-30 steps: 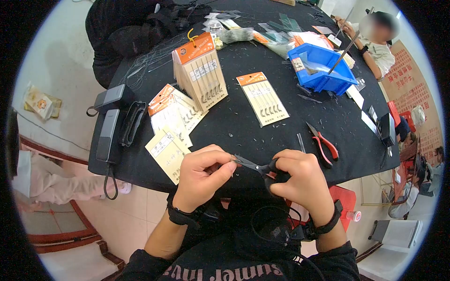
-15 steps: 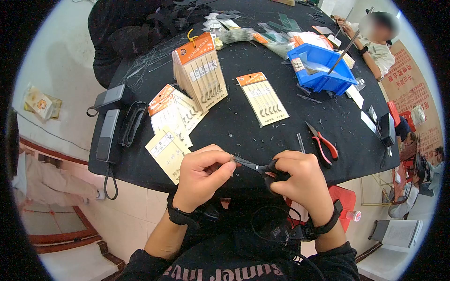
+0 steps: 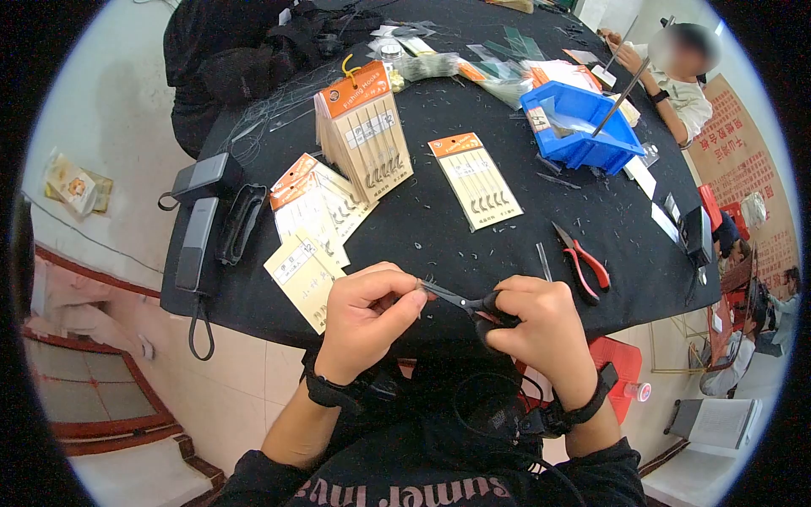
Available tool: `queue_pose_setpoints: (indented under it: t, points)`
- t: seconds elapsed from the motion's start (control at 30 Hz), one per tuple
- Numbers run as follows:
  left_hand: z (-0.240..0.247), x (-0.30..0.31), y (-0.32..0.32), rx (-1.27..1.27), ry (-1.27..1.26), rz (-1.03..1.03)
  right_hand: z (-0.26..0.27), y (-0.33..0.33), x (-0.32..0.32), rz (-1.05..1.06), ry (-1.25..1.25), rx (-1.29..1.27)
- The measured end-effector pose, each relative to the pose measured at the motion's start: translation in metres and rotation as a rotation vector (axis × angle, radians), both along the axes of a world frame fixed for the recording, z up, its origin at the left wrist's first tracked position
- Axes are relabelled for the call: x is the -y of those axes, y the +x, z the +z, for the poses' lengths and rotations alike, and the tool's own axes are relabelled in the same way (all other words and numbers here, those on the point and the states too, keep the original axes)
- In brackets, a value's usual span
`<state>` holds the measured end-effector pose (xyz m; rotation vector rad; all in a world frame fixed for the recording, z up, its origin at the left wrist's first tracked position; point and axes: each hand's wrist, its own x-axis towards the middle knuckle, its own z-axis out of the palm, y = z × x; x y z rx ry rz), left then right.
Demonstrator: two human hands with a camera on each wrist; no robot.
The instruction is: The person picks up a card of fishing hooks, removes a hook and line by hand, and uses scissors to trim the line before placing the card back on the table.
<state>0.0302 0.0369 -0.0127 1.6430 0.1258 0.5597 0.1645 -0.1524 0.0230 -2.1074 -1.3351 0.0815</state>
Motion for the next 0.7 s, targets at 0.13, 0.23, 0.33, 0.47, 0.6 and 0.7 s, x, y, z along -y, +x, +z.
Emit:
queue_pose_setpoints:
  t: [0.13, 0.23, 0.33, 0.47, 0.6, 0.7]
  points:
    - [0.003, 0.001, 0.000, -0.010, -0.022, 0.005, -0.002, -0.001, 0.000, -0.011, 0.022, -0.007]
    - [0.001, 0.001, 0.000, -0.011, -0.033, 0.022, -0.004, -0.003, 0.000, -0.011, 0.036, -0.009]
    - [0.001, 0.001, 0.000, -0.043, -0.028, 0.052, 0.002, -0.003, 0.000, -0.072, 0.103, -0.017]
    - [0.002, 0.002, 0.000, -0.033, -0.069, 0.045, 0.014, 0.005, 0.002, -0.144, 0.096, -0.046]
    - [0.000, 0.002, -0.001, -0.040, -0.064, 0.043, 0.017, 0.008, 0.003, -0.141, 0.027, -0.115]
    - [0.000, 0.002, -0.001, -0.043, -0.068, 0.037, 0.011, 0.004, 0.001, -0.198, 0.019, -0.207]
